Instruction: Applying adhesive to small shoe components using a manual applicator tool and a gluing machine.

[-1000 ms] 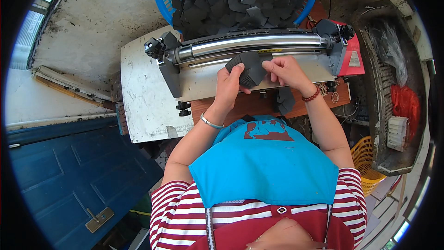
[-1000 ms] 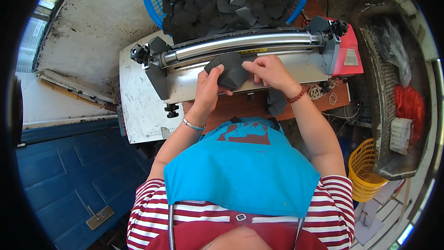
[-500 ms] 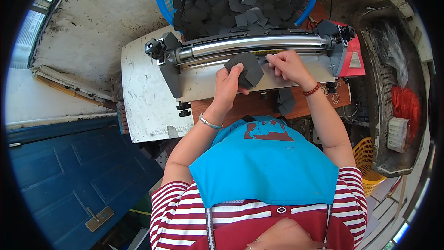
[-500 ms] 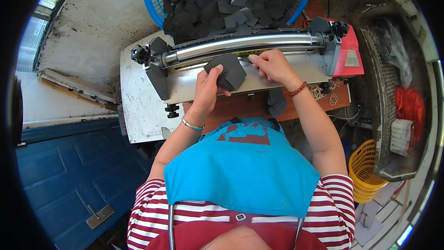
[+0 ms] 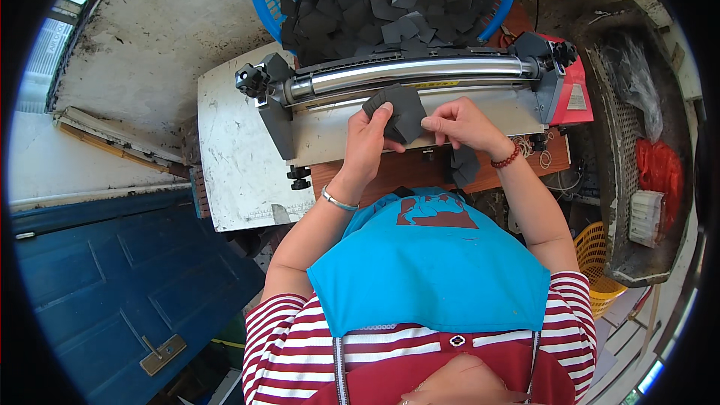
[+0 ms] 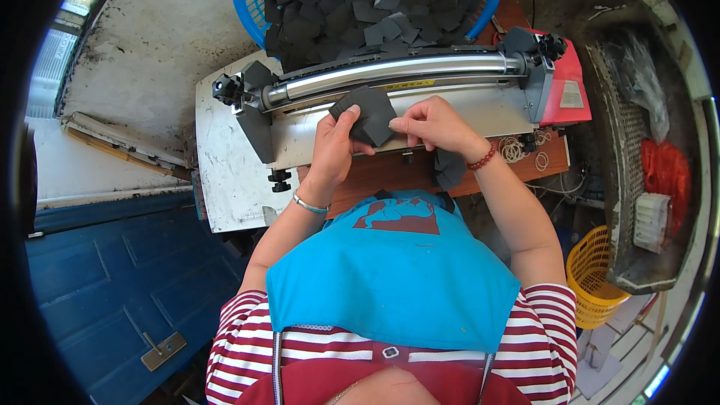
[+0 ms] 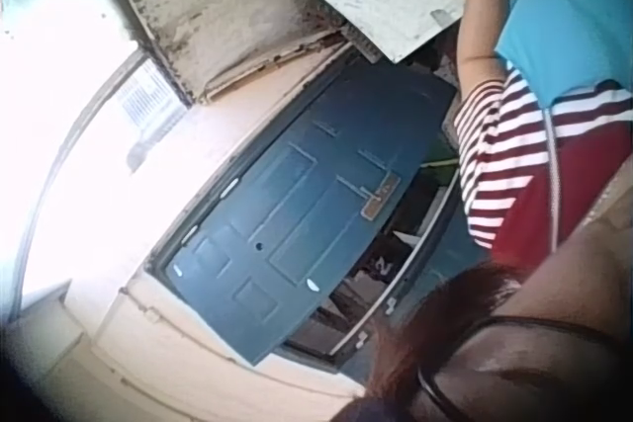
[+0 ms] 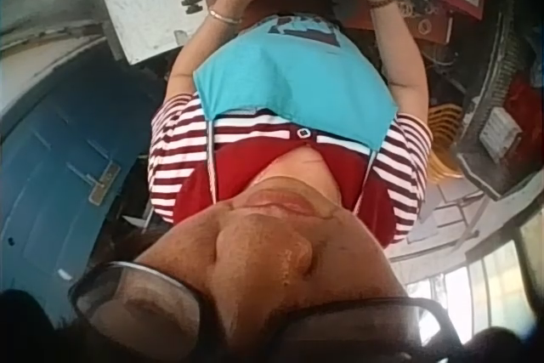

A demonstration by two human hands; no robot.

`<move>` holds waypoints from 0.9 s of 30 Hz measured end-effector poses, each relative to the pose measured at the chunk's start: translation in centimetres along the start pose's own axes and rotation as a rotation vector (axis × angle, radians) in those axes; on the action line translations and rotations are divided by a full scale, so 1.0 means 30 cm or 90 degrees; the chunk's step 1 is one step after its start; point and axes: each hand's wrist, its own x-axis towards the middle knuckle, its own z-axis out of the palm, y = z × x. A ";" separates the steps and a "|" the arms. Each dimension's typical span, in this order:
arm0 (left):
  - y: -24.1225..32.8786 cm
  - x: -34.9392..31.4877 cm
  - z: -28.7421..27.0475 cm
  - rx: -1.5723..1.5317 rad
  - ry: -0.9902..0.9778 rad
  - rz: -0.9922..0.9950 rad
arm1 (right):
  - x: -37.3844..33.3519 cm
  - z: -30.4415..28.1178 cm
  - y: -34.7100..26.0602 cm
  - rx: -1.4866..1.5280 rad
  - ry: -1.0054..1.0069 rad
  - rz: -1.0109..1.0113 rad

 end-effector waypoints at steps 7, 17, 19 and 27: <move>0.018 -0.009 -0.030 -0.035 0.038 0.015 | -0.010 -0.040 0.006 0.113 -0.012 0.050; -0.005 -0.001 -0.015 0.032 0.019 0.017 | 0.071 -0.002 -0.012 -0.003 0.103 0.035; 0.002 -0.003 -0.017 0.024 0.021 0.023 | 0.056 0.020 -0.010 -0.008 0.004 -0.011; 0.014 -0.007 -0.053 0.042 0.030 0.037 | 0.050 -0.121 0.012 -0.158 0.030 0.102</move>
